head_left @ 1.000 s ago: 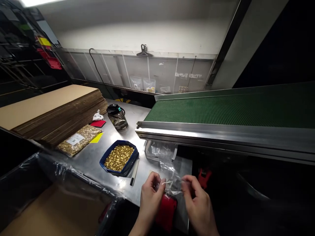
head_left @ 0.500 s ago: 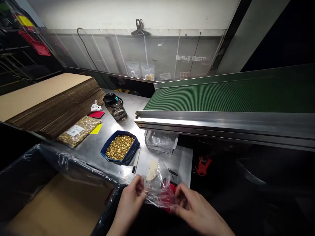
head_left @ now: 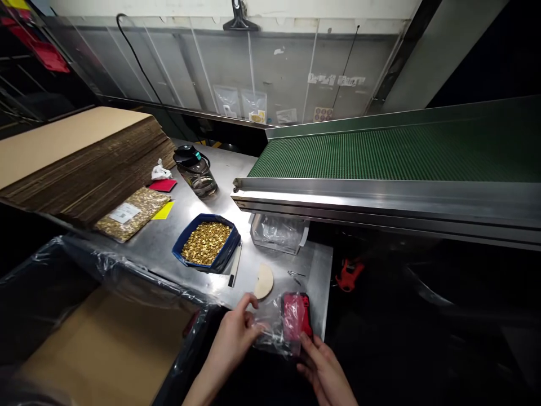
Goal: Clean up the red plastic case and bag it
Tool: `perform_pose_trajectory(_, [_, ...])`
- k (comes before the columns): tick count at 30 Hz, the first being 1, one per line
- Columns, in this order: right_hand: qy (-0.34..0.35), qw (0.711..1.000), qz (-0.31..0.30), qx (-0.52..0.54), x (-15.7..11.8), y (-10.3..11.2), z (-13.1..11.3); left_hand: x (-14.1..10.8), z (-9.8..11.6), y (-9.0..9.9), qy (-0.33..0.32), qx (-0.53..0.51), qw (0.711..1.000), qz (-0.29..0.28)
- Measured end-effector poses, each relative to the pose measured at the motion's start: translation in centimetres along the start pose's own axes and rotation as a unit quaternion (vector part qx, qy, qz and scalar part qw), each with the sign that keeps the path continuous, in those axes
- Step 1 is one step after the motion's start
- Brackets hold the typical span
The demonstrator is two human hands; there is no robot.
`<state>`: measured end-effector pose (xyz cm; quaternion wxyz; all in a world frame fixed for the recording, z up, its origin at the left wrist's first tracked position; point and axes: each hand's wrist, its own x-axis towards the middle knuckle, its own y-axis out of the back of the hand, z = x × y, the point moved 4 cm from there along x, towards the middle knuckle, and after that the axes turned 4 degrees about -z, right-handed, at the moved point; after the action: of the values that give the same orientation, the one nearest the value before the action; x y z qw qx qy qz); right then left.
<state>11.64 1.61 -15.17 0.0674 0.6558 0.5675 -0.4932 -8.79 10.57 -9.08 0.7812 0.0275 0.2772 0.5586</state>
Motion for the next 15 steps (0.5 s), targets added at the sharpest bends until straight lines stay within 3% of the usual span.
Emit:
perform_pose_trajectory(3, [0.051,0.998,-0.013,-0.042,-0.9,1.2,-0.5,-1.9,2.2,-1.1,-0.069,0.082,0.986,-0.13])
perform_pose_trajectory(6, [0.093,0.993,0.019,-0.065,-2.1,2.6,-0.9,-3.6,3.3,-2.6,-0.099,0.038,0.971,-0.214])
perform_pose_trajectory(10, [0.095,0.982,0.07,-0.149,-3.2,5.0,-2.1,-3.7,2.8,-4.1,-0.084,-0.002,0.981,-0.175])
perform_pose_trajectory(15, [0.158,0.93,0.252,-0.215,-6.1,8.6,-5.6,-2.2,1.8,-4.9,-0.012,0.064,0.994,-0.086])
